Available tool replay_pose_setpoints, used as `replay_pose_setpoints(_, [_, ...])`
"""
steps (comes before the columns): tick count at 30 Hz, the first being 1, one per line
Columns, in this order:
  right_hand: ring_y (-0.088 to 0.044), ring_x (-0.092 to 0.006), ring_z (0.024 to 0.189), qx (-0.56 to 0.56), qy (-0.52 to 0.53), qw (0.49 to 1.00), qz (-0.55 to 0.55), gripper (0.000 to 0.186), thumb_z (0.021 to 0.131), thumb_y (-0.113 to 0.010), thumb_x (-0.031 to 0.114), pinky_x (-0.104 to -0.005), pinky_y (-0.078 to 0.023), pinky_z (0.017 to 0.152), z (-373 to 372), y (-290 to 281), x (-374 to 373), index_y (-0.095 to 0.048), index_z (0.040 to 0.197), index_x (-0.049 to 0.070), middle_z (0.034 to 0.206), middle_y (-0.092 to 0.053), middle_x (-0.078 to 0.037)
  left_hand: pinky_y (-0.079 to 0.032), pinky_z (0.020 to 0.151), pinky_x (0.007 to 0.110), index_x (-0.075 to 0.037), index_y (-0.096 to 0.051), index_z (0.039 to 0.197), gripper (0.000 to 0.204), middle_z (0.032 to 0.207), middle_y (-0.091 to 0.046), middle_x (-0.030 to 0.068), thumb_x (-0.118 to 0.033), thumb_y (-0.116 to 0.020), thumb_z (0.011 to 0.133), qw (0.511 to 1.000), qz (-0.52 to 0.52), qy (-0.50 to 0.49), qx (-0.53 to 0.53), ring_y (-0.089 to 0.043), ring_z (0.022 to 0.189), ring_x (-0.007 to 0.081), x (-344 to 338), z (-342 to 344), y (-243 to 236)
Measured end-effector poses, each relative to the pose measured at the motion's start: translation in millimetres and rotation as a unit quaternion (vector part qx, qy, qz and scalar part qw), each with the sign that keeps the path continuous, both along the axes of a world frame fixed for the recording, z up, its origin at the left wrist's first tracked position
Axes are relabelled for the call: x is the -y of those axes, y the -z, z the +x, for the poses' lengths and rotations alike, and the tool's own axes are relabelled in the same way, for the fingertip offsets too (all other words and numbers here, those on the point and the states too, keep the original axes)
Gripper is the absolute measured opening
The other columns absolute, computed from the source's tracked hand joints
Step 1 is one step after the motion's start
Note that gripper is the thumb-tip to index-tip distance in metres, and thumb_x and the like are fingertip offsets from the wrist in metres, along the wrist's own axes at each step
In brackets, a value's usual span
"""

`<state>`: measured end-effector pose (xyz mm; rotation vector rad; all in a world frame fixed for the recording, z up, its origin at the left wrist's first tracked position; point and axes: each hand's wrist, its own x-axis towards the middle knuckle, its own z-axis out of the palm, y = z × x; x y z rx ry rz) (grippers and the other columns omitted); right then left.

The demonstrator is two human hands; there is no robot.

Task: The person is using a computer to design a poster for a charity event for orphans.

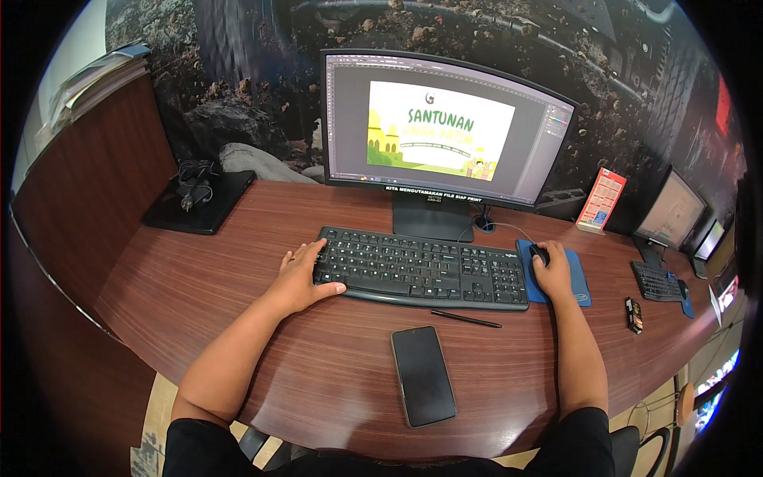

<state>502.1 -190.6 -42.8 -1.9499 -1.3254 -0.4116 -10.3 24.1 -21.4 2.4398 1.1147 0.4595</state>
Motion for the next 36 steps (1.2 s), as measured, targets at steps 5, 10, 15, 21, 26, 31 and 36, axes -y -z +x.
replay_pose_setpoints(5, [-0.062,-0.0402,0.111,0.000,0.006,1.000,-0.006,0.029,0.083,-0.068,0.009,-0.0444,-0.050,0.097,-0.8,-0.5,0.0,-0.067,0.111,0.002,0.116,-0.064,-0.019,-0.014,0.127,0.054,-0.003,-0.030,0.159,0.109,0.159,-0.039,0.0263,-0.058,-0.081,0.080,1.000,0.003,0.000,-0.005,-0.028,0.153,0.0392,-1.1,-0.4,2.0])
replay_pose_setpoints(10, [-0.062,-0.0405,0.111,-0.011,0.002,1.000,-0.007,0.029,0.083,-0.068,0.009,-0.0448,-0.050,0.097,-2.2,-1.9,0.4,-0.067,0.111,0.001,0.116,-0.064,-0.020,-0.014,0.127,0.054,-0.004,-0.030,0.159,0.110,0.160,-0.037,0.0265,-0.059,-0.081,0.080,1.000,0.003,0.000,-0.009,-0.027,0.154,0.0390,-0.9,0.0,1.1])
replay_pose_setpoints(15, [-0.062,-0.0408,0.111,0.008,0.003,1.000,0.001,0.030,0.083,-0.068,0.009,-0.0448,-0.050,0.096,-2.2,-1.5,-0.3,-0.066,0.111,0.001,0.116,-0.064,-0.020,-0.013,0.127,0.054,-0.004,-0.029,0.159,0.109,0.160,-0.037,0.0265,-0.059,-0.080,0.080,1.000,0.003,0.001,-0.010,-0.027,0.154,0.0390,-1.6,-0.7,1.4])
replay_pose_setpoints(21, [-0.062,-0.0411,0.111,0.008,0.001,1.000,0.003,0.030,0.082,-0.068,0.009,-0.0448,-0.050,0.097,-2.2,-1.0,0.5,-0.067,0.111,0.000,0.117,-0.064,-0.021,-0.014,0.127,0.054,-0.004,-0.030,0.159,0.109,0.160,-0.037,0.0265,-0.059,-0.081,0.080,1.000,0.005,0.001,-0.008,-0.027,0.154,0.0392,-1.9,-0.6,2.3])
replay_pose_setpoints(26, [-0.063,-0.0411,0.111,-0.001,0.001,1.000,-0.004,0.029,0.082,-0.068,0.008,-0.0448,-0.051,0.097,-1.0,-1.2,0.2,-0.067,0.111,0.000,0.117,-0.064,-0.021,-0.015,0.126,0.054,-0.004,-0.030,0.159,0.109,0.160,-0.037,0.0263,-0.059,-0.081,0.080,1.000,0.007,0.003,-0.005,-0.027,0.154,0.0395,-1.9,-0.9,3.0])
replay_pose_setpoints(31, [-0.062,-0.0408,0.112,0.002,0.000,1.000,-0.003,0.029,0.083,-0.068,0.008,-0.0445,-0.050,0.097,0.7,-0.3,0.0,-0.067,0.111,0.000,0.117,-0.064,-0.021,-0.015,0.126,0.054,-0.004,-0.030,0.159,0.109,0.160,-0.038,0.0262,-0.059,-0.080,0.080,1.000,0.008,0.005,-0.003,-0.028,0.153,0.0400,-2.2,-0.9,2.7])
replay_pose_setpoints(36, [-0.062,-0.0405,0.113,-0.010,0.007,1.000,-0.010,0.029,0.083,-0.068,0.009,-0.0445,-0.050,0.099,-3.5,-3.5,0.5,-0.067,0.112,0.001,0.119,-0.064,-0.020,-0.014,0.126,0.054,-0.004,-0.030,0.159,0.109,0.160,-0.038,0.0263,-0.059,-0.081,0.080,1.000,0.008,0.003,-0.006,-0.028,0.153,0.0398,-2.4,-0.9,3.7])
